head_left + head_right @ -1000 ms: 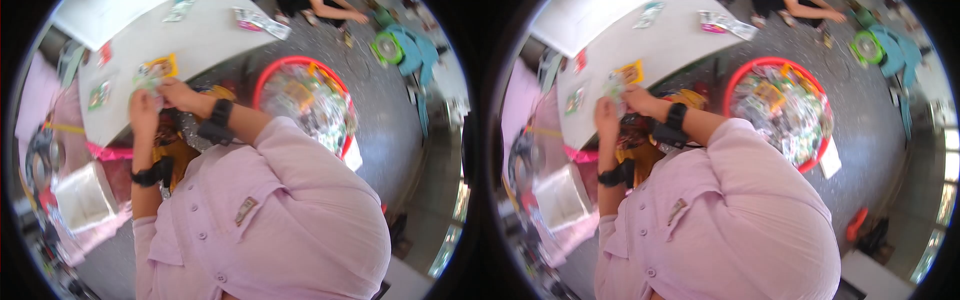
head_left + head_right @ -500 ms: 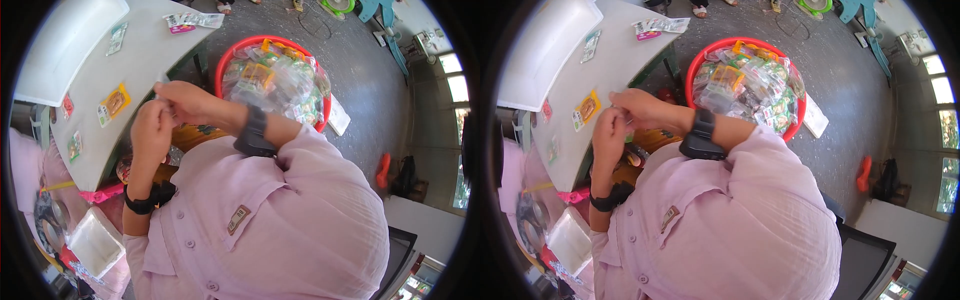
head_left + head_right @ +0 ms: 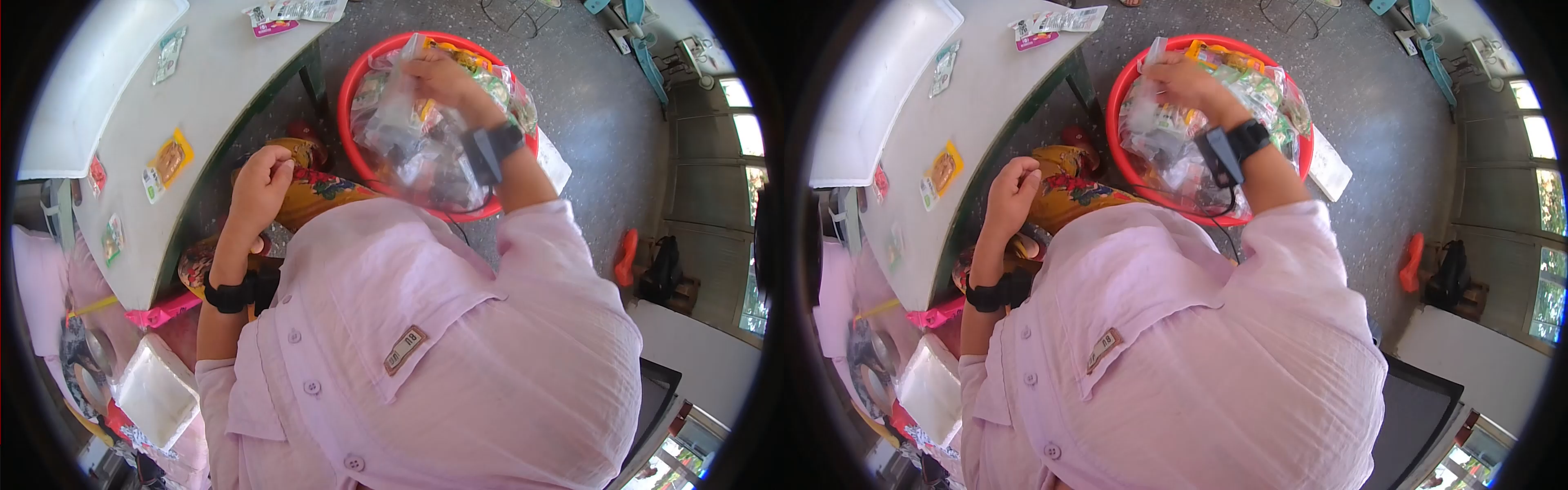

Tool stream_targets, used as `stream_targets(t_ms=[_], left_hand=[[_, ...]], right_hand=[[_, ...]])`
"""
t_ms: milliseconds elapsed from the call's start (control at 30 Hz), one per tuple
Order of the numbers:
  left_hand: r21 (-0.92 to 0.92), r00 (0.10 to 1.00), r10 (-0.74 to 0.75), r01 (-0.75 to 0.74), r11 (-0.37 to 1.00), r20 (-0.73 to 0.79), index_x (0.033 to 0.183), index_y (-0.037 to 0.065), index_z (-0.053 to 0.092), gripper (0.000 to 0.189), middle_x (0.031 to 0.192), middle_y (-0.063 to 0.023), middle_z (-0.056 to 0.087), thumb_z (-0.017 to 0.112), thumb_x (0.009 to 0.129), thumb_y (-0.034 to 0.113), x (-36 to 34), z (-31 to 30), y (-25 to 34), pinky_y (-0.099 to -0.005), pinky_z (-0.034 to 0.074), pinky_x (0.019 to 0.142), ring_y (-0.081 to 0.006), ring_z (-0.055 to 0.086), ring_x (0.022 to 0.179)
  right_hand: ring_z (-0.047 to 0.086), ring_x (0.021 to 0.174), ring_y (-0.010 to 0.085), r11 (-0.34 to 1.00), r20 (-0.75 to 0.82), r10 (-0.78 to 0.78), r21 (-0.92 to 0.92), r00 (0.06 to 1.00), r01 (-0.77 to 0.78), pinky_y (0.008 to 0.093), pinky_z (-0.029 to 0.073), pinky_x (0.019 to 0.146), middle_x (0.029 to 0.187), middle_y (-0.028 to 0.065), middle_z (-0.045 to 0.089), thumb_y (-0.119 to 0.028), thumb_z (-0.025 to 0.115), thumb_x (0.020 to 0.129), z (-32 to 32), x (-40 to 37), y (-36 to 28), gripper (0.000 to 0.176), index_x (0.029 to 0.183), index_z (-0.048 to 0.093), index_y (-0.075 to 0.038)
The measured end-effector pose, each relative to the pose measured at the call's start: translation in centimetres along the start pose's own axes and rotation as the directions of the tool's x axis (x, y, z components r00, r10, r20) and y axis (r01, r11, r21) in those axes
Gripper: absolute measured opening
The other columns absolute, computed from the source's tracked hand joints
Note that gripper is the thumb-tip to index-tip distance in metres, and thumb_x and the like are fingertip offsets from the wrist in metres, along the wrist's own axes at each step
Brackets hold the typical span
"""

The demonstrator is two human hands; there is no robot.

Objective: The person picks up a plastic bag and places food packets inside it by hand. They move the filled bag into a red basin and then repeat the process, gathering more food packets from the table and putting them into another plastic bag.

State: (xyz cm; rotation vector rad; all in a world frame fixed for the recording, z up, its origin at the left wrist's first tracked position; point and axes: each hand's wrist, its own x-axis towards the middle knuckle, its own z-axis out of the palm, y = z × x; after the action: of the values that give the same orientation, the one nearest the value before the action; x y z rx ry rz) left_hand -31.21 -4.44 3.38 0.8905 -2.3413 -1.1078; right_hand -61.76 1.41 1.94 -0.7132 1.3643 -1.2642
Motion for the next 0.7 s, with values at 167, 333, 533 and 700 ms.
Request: stream_targets(t_ms=[167, 333, 533, 700], left_hand=[[0.030, 0.992, -0.124, 0.125, 0.992, -0.012, 0.082, 0.001, 0.051, 0.012, 0.068, -0.0080, 0.051, 0.050, 0.075, 0.010, -1.6, -0.1, -2.9, -0.0261, 0.040, 0.058, -0.0153, 0.049, 0.062], [0.057, 0.977, -0.209, 0.212, 0.976, -0.044, 0.083, 0.001, 0.051, 0.013, 0.068, -0.0082, 0.051, 0.051, 0.075, 0.011, -3.1, -0.3, -5.9, -0.0264, 0.040, 0.058, -0.0155, 0.049, 0.061], [0.052, 0.953, -0.299, 0.301, 0.952, -0.052, 0.084, 0.000, 0.050, 0.014, 0.065, -0.0070, 0.051, 0.050, 0.076, 0.011, -4.7, -0.2, -7.6, -0.0256, 0.039, 0.053, -0.0130, 0.048, 0.057], [-0.060, 0.936, -0.345, 0.341, 0.938, -0.066, 0.083, 0.000, 0.050, 0.013, 0.060, -0.0049, 0.049, 0.049, 0.076, 0.011, -6.0, 0.1, -8.8, -0.0249, 0.037, 0.045, -0.0101, 0.046, 0.048]], right_hand=[[0.048, 0.060, 0.0086, 0.824, 0.023, 0.036, -0.567, 0.999, -0.017, 0.0233, 0.043, 0.052, 0.068, -0.0004, 0.048, -0.017, 0.052, 0.075, -5.4, -0.5, -1.8, 0.012, 0.082, 0.050, -0.007], [0.054, 0.059, 0.0139, 0.646, 0.016, 0.261, -0.746, 0.965, -0.162, 0.0268, 0.045, 0.047, 0.070, 0.0049, 0.053, -0.019, 0.049, 0.073, -11.9, -0.1, 0.8, 0.020, 0.083, 0.051, -0.002], [0.055, 0.068, 0.0317, -0.101, 0.118, 0.204, -0.985, 0.972, 0.141, 0.0364, 0.044, 0.061, 0.077, 0.0176, 0.057, -0.017, 0.046, 0.068, -20.5, 3.0, 12.5, 0.022, 0.079, 0.054, 0.000], [0.055, 0.078, 0.0318, -0.156, 0.086, 0.061, -0.983, 0.994, 0.095, 0.0374, 0.043, 0.068, 0.082, 0.0183, 0.057, -0.015, 0.045, 0.070, -18.4, 4.1, 14.2, 0.019, 0.080, 0.055, -0.002]])
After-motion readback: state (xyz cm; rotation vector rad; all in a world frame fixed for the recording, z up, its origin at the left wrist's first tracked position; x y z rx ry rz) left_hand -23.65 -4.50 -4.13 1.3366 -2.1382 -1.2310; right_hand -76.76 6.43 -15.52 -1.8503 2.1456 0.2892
